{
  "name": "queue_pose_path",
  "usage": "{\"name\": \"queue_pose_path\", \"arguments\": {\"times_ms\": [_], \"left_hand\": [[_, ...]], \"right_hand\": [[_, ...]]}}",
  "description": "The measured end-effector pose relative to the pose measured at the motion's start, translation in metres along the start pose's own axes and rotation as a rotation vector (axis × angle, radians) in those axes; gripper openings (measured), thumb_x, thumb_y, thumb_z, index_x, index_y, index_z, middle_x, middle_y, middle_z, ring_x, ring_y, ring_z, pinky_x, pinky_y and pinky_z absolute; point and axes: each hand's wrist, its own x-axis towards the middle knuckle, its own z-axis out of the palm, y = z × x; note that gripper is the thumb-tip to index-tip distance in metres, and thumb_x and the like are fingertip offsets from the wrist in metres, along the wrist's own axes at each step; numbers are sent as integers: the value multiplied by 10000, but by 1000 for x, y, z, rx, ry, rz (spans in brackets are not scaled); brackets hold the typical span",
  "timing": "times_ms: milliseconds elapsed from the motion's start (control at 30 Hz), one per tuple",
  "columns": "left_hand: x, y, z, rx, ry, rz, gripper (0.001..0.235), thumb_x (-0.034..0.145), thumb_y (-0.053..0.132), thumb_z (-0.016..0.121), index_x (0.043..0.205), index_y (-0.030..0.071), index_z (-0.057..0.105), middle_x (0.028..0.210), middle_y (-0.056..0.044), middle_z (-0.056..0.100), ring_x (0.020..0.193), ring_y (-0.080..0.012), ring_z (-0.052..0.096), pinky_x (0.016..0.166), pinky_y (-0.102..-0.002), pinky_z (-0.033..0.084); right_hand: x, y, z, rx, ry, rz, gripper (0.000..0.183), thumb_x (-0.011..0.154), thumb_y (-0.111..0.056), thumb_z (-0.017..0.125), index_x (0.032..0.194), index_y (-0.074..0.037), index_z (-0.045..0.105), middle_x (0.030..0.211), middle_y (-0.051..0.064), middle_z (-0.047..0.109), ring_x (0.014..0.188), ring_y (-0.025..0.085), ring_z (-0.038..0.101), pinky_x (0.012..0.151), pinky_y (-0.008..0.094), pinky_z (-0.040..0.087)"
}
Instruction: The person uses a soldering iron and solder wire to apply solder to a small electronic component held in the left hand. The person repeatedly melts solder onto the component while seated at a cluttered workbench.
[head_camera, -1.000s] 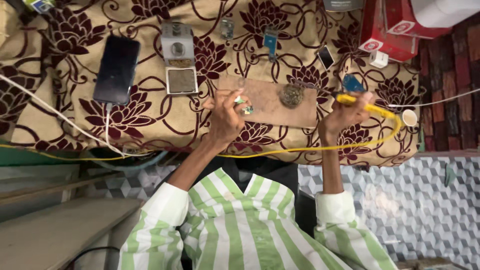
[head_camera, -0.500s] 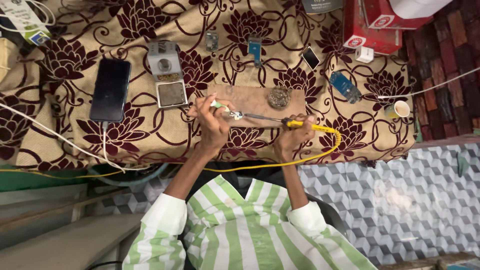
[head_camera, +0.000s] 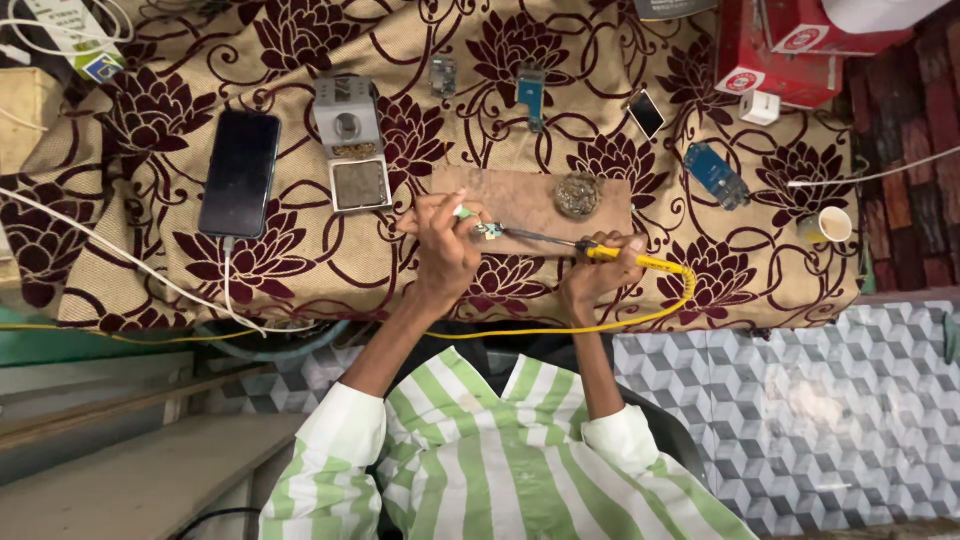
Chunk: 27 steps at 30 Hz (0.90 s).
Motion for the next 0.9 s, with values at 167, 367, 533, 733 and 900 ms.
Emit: {"name": "queue_pose_path", "arguments": {"times_ms": [167,367,533,733,900], "left_hand": [[-6,2,-3,-70,-94,-108,518,1027,-123,531,1443,105,324,979,-10,730,1113,-208,517,883,-301,413],[0,9,-9,-78,-81,-89,574,954,-153,577,1415,90,335,979,-28,718,1110,-231,534,964,-360,420],[7,14,-14,89,-22,-18,555,914,-76,634,1361,86,348,931,33,735,1053,-216,523,915,-457,296],[-28,-14,17,-3,-126,-126,443,1075,35,654,1394,83,351,1059,-2,720,1079,-205,518,922,-260,422],[-36,-19,17,-163,-123,-131,407,1174,91,600,1478,56,331,1106,-42,688,1114,-174,548,888,-151,471]], "right_hand": [[-1,2,-3,1,42,24,406,1075,-389,528,833,-94,388,668,1,380,503,88,373,404,248,293],[2,1,-6,-65,108,41,343,1079,-287,527,831,-85,402,702,19,420,551,112,423,447,265,345],[6,-4,-5,-133,91,72,274,1060,-238,494,836,-90,442,663,15,473,496,89,430,411,243,347],[9,-11,-3,-510,-117,-143,285,1082,-207,490,834,-73,444,698,25,507,509,59,420,427,234,348],[2,-13,10,-409,-163,-306,301,1106,-255,508,896,-40,504,780,52,575,657,122,576,576,284,495]]}}
